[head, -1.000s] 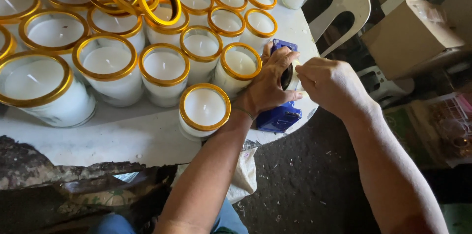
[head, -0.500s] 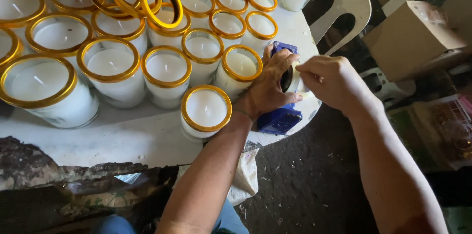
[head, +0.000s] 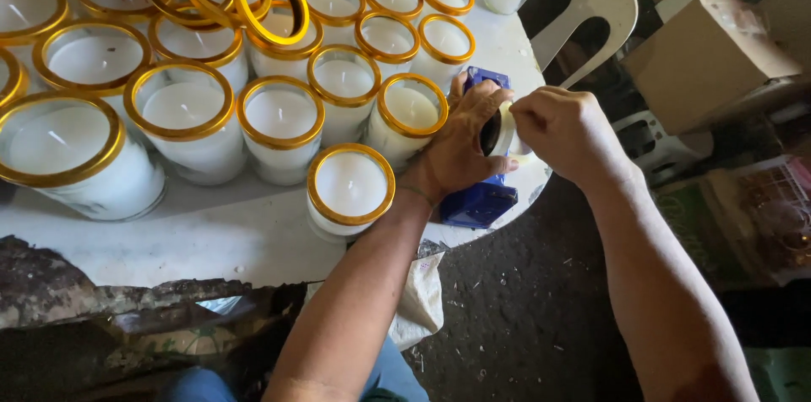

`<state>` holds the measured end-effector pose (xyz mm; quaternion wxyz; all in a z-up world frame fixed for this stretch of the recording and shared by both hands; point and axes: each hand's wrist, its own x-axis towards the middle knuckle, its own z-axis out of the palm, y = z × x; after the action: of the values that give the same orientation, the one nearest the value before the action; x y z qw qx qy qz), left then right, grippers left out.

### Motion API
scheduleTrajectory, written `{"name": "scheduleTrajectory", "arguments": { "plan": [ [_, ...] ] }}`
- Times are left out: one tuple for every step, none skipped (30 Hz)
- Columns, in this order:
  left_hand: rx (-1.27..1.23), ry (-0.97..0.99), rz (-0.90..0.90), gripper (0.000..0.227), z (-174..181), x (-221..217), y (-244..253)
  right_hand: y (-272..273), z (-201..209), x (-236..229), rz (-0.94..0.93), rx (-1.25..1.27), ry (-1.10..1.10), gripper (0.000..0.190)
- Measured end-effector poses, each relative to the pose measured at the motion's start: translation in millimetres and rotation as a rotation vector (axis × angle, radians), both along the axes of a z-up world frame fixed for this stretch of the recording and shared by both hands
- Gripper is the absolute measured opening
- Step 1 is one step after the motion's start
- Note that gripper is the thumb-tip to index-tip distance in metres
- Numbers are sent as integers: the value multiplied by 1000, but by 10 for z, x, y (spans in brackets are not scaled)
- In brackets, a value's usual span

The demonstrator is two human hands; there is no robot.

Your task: The person places gold rings onto the rims of white candles and secures them with clear tape. They pick up a candle, fit a ring, apply tape from a dispenser, and place the finished item back on the table.

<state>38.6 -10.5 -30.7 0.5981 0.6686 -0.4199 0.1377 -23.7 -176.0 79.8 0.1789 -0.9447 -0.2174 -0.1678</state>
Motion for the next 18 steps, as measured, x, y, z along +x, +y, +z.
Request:
{"name": "scheduleTrajectory", "arguments": {
  "plan": [
    [-1,-7,1,93,-32,18,-22,65,75,-48,1,-1,-7,7],
    [-14,-3,-11,96,-67,39,-41,133,147,-94,1,-9,-47,8],
    [-28,9,-20,98,-121,45,-51,207,207,-141,4,-17,-78,9],
    [-29,10,-14,98,-100,51,-42,275,257,-188,10,-17,-77,9],
    [-43,2,-10,99,-94,47,-35,340,292,-247,15,-5,-130,10],
    [-58,-6,-6,100,-91,46,-34,397,325,-303,20,8,-182,12],
    [-56,-1,-9,100,-118,51,-43,426,289,-316,17,9,-176,12],
    [-59,-6,-6,100,-142,55,-56,450,257,-330,40,-11,-181,13],
    [-65,-20,-7,100,-139,85,-87,465,248,-335,59,-35,-195,17],
    [-67,-22,-13,100,-87,50,-70,434,226,-340,53,-38,-198,17],
    [-67,-22,-11,99,-49,18,-18,425,193,-327,51,-77,-223,12],
    [-67,-21,-9,98,-11,-15,38,419,157,-315,48,-115,-248,8],
    [-65,-20,-7,98,8,-21,54,405,134,-299,50,-113,-247,8],
    [-39,-1,1,98,28,-26,67,388,111,-282,57,-138,-266,7],
    [-13,18,8,97,53,-35,69,364,93,-273,61,-164,-286,7],
    [-12,19,7,97,29,-29,50,377,83,-259,61,-163,-285,7],
    [-9,15,12,98,9,-20,26,388,78,-245,90,-179,-313,4],
    [-6,11,17,99,-10,-13,4,400,73,-233,119,-195,-342,2]
  ]
}}
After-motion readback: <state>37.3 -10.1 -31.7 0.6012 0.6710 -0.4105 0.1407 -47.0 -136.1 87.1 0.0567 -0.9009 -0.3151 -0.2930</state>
